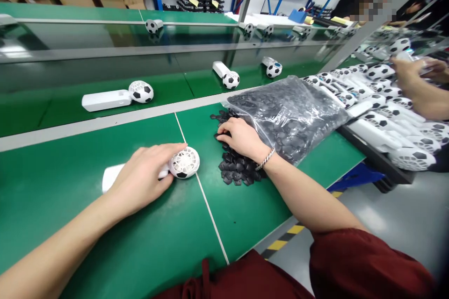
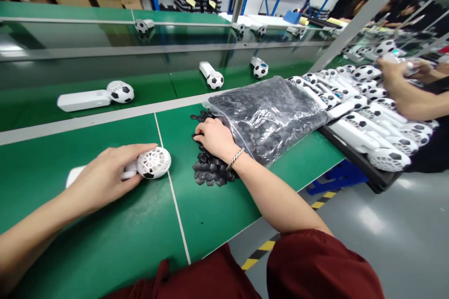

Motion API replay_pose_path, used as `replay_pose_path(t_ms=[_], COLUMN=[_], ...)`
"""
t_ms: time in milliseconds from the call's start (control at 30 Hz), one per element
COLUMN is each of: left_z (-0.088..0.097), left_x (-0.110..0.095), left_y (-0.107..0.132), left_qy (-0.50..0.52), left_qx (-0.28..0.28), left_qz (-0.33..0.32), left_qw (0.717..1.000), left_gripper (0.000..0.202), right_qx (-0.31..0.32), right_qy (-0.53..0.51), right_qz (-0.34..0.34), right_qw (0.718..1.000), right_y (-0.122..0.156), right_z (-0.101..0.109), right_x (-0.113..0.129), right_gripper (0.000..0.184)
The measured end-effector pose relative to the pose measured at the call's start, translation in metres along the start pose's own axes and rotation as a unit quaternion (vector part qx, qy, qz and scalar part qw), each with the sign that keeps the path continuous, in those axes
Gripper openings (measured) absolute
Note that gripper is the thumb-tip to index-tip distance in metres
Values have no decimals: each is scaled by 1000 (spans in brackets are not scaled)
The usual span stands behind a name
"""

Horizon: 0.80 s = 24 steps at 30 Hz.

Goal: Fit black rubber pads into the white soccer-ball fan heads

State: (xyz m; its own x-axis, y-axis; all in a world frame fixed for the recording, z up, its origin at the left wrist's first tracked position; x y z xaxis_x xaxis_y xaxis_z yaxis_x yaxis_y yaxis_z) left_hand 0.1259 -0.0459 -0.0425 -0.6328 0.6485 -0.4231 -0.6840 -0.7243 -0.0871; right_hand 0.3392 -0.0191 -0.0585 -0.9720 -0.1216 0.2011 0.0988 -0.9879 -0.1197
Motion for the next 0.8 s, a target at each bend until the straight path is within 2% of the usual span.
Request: replay_pose_path(t_ms=[167, 300, 467, 567, 667, 800], left_z=[3, 1, 1, 1, 1, 1], left_x=[0, 2, 2, 1, 1, 2], left_y=[-2, -2, -2, -2, -2, -2], left_qy=[-42, -37, -31, -24, -17, -11], left_qx=[-3, 8, 2, 2, -1, -11], left_qz=[-51, -57, -60, -60, -57, -46], left_qw=[998, 998, 998, 998, 998, 999], left_gripper=[53, 54, 55, 57, 59, 57], right_qx=[42, 12, 10, -2, -2, -17], right_qy=[-28, -14, -7, -62, -172, -240], right_qz=[58, 17, 11, 48, 98, 222], right_qw=[997, 1000, 1000, 997, 980, 945], right_y=[2, 2, -1, -1, 7, 29], right_z=[-7, -5, -7, -3, 4, 21], right_x=[14, 13, 13, 20, 35, 65], right_gripper=[3, 14, 7, 6, 4, 5])
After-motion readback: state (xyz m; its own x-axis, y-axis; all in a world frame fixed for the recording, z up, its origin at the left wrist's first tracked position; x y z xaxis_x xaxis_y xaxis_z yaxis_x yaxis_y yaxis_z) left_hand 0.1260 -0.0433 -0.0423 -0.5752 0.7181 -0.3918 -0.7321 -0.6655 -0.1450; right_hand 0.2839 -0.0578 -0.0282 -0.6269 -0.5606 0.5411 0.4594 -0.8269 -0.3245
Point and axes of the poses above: each hand's wrist, its own y-axis away from the middle knuckle, its own z-axis out of the back of the hand, x = y × z, the point moved 6 cm from there along -y, towards the middle knuckle, and after that the axes turned 7 degrees about y, right-handed, at the moved point
